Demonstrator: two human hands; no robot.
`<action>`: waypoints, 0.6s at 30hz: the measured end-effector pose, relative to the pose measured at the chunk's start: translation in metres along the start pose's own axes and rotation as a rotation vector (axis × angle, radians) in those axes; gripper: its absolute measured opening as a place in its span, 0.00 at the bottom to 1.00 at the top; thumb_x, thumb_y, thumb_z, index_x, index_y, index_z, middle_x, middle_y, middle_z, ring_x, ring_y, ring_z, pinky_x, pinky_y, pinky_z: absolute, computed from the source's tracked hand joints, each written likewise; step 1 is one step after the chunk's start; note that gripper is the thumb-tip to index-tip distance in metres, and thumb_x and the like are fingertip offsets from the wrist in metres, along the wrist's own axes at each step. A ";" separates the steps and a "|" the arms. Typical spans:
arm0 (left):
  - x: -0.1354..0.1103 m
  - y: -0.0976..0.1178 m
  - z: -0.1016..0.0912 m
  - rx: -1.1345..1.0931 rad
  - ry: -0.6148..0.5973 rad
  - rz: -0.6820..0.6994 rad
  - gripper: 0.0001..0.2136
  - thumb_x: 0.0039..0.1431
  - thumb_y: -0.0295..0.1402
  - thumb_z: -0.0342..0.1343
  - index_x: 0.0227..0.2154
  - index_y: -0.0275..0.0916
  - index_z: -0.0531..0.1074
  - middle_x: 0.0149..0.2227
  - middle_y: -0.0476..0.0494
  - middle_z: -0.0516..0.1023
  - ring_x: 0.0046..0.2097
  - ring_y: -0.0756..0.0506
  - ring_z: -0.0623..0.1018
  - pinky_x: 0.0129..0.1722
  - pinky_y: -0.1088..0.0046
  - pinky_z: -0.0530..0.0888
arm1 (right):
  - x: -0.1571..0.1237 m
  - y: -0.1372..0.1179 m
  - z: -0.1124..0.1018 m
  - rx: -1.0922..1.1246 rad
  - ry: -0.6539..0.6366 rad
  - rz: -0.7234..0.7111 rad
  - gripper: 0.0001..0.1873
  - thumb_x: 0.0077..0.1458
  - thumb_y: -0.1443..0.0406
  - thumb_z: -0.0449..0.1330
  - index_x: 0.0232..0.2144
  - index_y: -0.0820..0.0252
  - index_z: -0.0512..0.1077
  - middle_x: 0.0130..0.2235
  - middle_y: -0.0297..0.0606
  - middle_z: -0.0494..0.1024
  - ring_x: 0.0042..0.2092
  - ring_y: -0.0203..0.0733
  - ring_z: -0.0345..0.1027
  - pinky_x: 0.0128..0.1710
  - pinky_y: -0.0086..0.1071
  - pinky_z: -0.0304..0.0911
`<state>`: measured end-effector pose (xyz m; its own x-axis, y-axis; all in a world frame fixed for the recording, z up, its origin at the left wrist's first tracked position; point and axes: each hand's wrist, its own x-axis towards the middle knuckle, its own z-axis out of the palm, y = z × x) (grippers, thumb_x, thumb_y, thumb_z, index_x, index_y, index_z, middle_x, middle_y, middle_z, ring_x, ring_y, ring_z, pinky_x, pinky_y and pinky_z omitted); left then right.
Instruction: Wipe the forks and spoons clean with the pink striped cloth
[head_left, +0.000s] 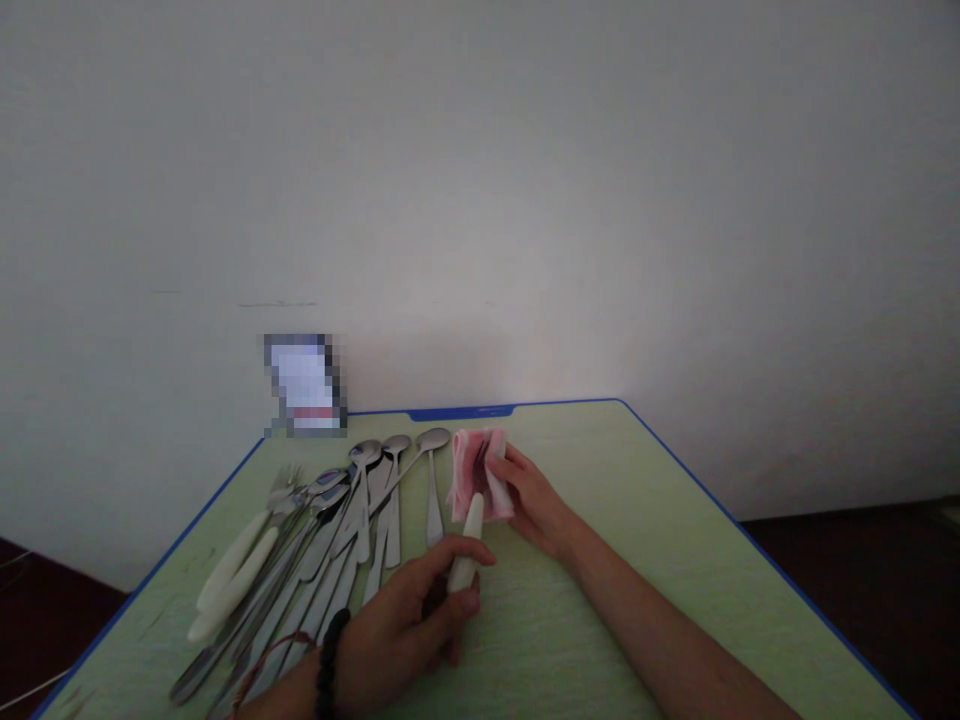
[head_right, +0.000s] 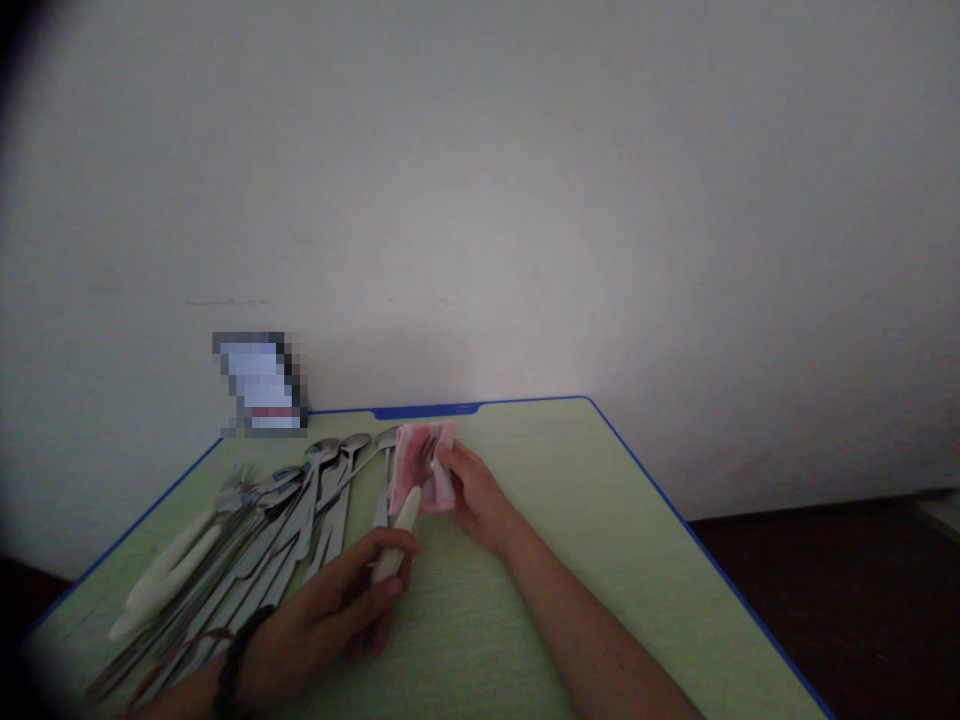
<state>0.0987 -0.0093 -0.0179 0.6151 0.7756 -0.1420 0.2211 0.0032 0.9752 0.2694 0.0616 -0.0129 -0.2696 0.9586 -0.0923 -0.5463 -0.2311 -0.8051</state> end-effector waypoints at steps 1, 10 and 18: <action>0.000 -0.002 0.000 -0.012 0.033 -0.004 0.17 0.60 0.44 0.45 0.49 0.41 0.59 0.24 0.54 0.65 0.20 0.55 0.64 0.19 0.81 0.63 | 0.000 -0.001 0.000 0.043 -0.007 0.011 0.12 0.45 0.60 0.61 0.32 0.60 0.70 0.27 0.33 0.75 0.28 0.36 0.66 0.29 0.29 0.61; 0.003 -0.004 0.001 -0.164 0.141 0.049 0.17 0.61 0.40 0.45 0.51 0.45 0.55 0.30 0.52 0.67 0.18 0.57 0.64 0.15 0.84 0.64 | 0.006 -0.001 -0.006 0.209 -0.001 0.047 0.12 0.48 0.63 0.51 0.32 0.61 0.71 0.31 0.37 0.78 0.36 0.43 0.70 0.38 0.37 0.63; 0.002 0.005 0.001 -0.156 0.097 0.016 0.17 0.56 0.32 0.49 0.50 0.45 0.59 0.40 0.46 0.65 0.25 0.56 0.68 0.18 0.84 0.66 | 0.002 0.000 -0.004 0.093 -0.055 0.034 0.09 0.43 0.68 0.57 0.31 0.61 0.72 0.29 0.34 0.76 0.31 0.38 0.68 0.35 0.32 0.62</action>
<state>0.1020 -0.0089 -0.0130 0.5401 0.8335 -0.1164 0.0868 0.0824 0.9928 0.2724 0.0639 -0.0158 -0.3310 0.9398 -0.0846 -0.6067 -0.2806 -0.7438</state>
